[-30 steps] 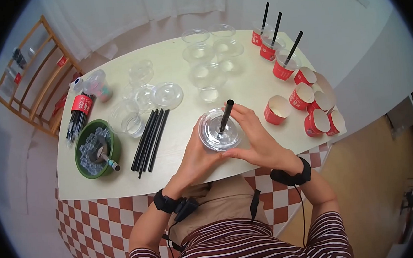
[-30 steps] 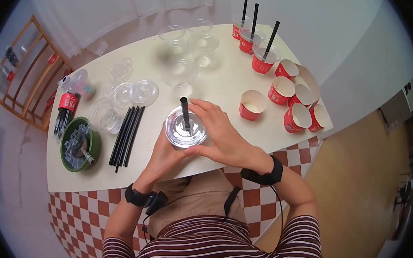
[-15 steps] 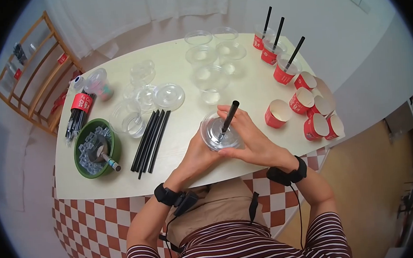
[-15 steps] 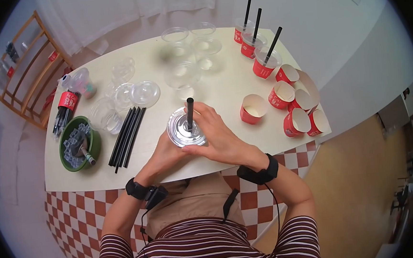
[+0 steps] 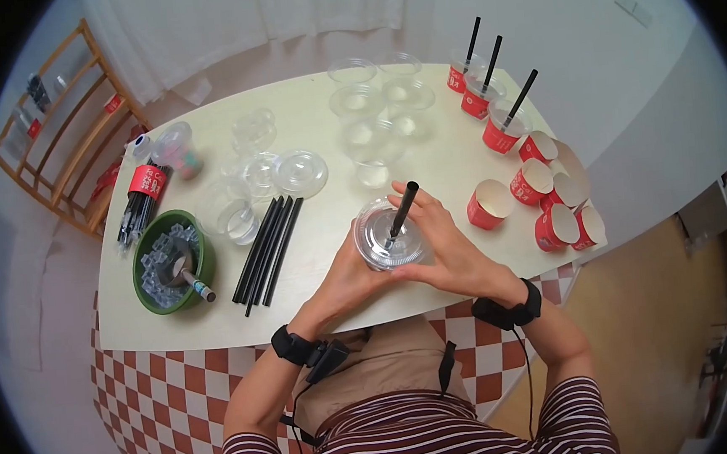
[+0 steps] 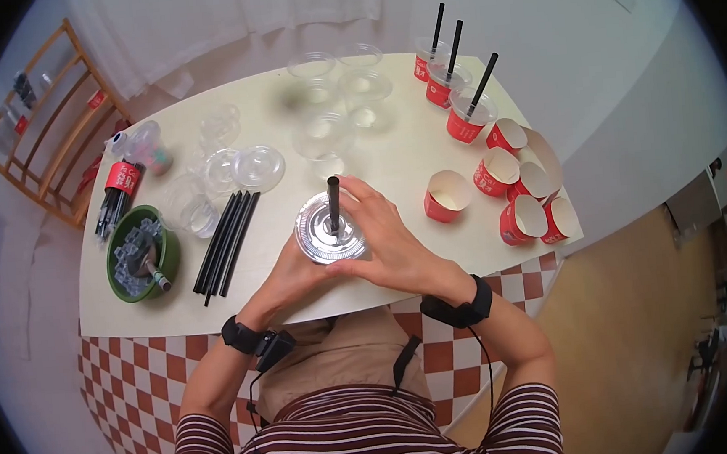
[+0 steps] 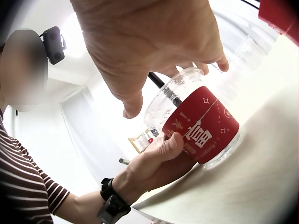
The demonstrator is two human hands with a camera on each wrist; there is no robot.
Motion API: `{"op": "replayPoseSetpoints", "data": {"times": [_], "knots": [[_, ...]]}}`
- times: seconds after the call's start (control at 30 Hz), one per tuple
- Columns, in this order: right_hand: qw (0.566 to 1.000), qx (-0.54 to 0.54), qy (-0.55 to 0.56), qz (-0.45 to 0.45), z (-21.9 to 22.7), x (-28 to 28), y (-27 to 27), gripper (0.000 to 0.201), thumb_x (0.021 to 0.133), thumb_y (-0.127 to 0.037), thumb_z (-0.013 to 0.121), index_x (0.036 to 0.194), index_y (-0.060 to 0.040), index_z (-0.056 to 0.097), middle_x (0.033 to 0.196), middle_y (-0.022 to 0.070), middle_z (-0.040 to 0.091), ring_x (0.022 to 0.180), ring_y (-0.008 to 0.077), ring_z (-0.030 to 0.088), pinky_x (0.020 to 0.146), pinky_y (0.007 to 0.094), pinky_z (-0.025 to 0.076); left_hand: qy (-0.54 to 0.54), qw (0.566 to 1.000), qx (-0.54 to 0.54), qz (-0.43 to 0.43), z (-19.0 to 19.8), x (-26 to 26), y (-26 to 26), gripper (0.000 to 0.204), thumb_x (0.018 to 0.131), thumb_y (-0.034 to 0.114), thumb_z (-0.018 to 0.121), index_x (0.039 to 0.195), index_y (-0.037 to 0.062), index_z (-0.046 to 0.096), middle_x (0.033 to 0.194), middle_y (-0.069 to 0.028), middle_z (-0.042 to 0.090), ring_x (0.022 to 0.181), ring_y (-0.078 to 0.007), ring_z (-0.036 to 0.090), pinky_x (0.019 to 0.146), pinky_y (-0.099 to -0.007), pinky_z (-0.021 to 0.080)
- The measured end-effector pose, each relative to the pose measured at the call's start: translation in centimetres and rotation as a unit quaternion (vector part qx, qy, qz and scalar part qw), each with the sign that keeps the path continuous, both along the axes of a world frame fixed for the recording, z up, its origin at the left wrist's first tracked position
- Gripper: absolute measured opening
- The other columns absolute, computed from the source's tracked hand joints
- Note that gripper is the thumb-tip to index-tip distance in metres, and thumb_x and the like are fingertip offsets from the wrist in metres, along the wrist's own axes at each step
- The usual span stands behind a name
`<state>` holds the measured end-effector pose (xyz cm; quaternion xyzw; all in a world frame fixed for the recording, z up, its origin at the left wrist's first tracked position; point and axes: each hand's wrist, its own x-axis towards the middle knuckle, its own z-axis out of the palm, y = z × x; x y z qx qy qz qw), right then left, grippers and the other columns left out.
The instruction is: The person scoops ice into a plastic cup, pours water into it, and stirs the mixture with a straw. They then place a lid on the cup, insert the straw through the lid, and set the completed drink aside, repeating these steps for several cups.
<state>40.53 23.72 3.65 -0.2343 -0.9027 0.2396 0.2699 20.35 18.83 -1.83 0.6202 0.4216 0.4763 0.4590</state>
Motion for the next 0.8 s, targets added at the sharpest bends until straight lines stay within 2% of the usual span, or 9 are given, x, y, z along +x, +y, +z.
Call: {"op": "replayPoseSetpoints", "data": {"times": [0.13,0.33,0.63,0.8], "knots": [[1.0,-0.013,0.0,-0.001,-0.1,0.1,-0.4,0.086,0.083,-0.032,0.081,0.152,-0.0055,0.037,0.16,0.0205,0.029,0.145,0.0411,0.031,0.118,0.05,0.027,0.009,0.999,-0.028,-0.026,0.2,-0.3,0.0,0.085,0.079,0.019,0.087,0.146,0.0012,0.04,0.14,-0.0151,0.053,0.129,-0.0252,0.055,0.108,-0.038,0.045],[1.0,-0.012,0.005,0.005,-0.4,0.0,-0.4,0.082,0.086,-0.033,0.079,0.151,-0.0053,0.037,0.159,0.0211,0.029,0.143,0.0414,0.033,0.116,0.0494,0.029,0.025,0.998,-0.054,-0.001,0.7,-0.2,-0.1,0.077,0.08,0.02,0.087,0.142,0.0005,0.047,0.132,-0.0131,0.062,0.121,-0.0226,0.062,0.102,-0.0358,0.05],[1.0,0.004,-0.017,0.003,-0.6,0.5,-0.6,0.081,0.09,-0.036,0.074,0.153,-0.0053,0.034,0.16,0.0209,0.027,0.144,0.042,0.031,0.116,0.0504,0.029,0.024,0.999,-0.024,0.028,0.4,0.5,-0.4,0.077,0.078,0.02,0.088,0.14,0.0007,0.047,0.13,-0.0129,0.063,0.118,-0.0216,0.063,0.099,-0.0354,0.052],[0.999,0.001,-0.034,0.002,0.4,0.3,-0.7,0.086,0.085,-0.039,0.079,0.151,-0.006,0.035,0.156,0.025,0.029,0.143,0.0431,0.033,0.115,0.0511,0.031,0.02,0.999,-0.026,0.015,0.3,0.3,-0.5,0.08,0.076,0.019,0.089,0.141,0.0012,0.046,0.131,-0.0126,0.062,0.119,-0.0226,0.062,0.1,-0.0361,0.051]]}}
